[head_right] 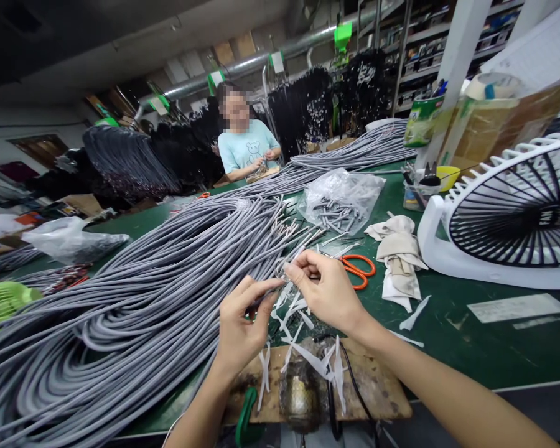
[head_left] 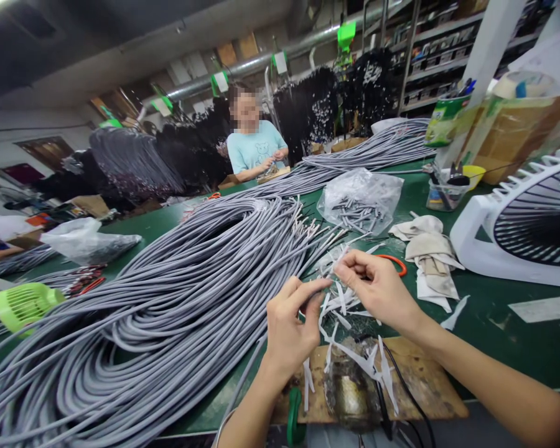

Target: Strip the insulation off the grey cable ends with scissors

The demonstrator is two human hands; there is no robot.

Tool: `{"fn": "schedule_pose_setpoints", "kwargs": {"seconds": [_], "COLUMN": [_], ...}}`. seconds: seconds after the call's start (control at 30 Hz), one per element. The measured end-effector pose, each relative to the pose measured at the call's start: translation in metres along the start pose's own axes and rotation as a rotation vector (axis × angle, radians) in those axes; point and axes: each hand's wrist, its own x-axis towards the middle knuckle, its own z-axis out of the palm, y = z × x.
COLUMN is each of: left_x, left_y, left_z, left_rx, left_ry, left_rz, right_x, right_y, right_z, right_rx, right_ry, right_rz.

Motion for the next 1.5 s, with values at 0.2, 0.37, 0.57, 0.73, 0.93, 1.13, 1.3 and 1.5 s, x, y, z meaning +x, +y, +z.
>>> {"fn": "schedule_pose_setpoints", "kwargs": {"seconds": [0.2, 0.37, 0.57, 0.73, 0.93, 1.13, 1.3, 1.5], "left_x": [-0.002, 0.0, 0.001, -0.002, -0.002, 0.002, 0.003, 0.006], "left_y": [-0.001, 0.002, 0.003, -0.003, -0.005, 0.0, 0.003, -0.001], "left_z": [0.004, 0.001, 0.0, 0.004, 0.006, 0.006, 0.011, 0.02], "left_rx": [-0.045, 0.018, 0.086, -0.277, -0.909, -0.999, -0.941, -0.924], "left_ry": [0.042, -0.035, -0.171, -0.161, -0.138, -0.125, -0.099, 0.06], "left_rz": [-0.06, -0.008, -0.003, -0.046, -0.279, -0.372, -0.447, -0.559], "right_x": [0.0, 0.0, 0.01, 0.021, 0.008, 0.001, 0.0, -0.015], "right_y": [-0.004, -0.002, 0.001, 0.0, 0.002, -0.004, -0.001, -0.001], "right_z": [-0.002, -0.001, -0.01, -0.029, -0.009, 0.006, 0.008, 0.019], "right_rx": [0.048, 0.134, 0.424, 0.631, 0.584, 0.613, 0.461, 0.036], "right_ry": [0.003, 0.002, 0.112, 0.367, -0.174, -0.159, 0.068, 0.084], "right_rz": [0.022, 0.055, 0.242, 0.273, 0.209, 0.25, 0.215, -0.108]}}
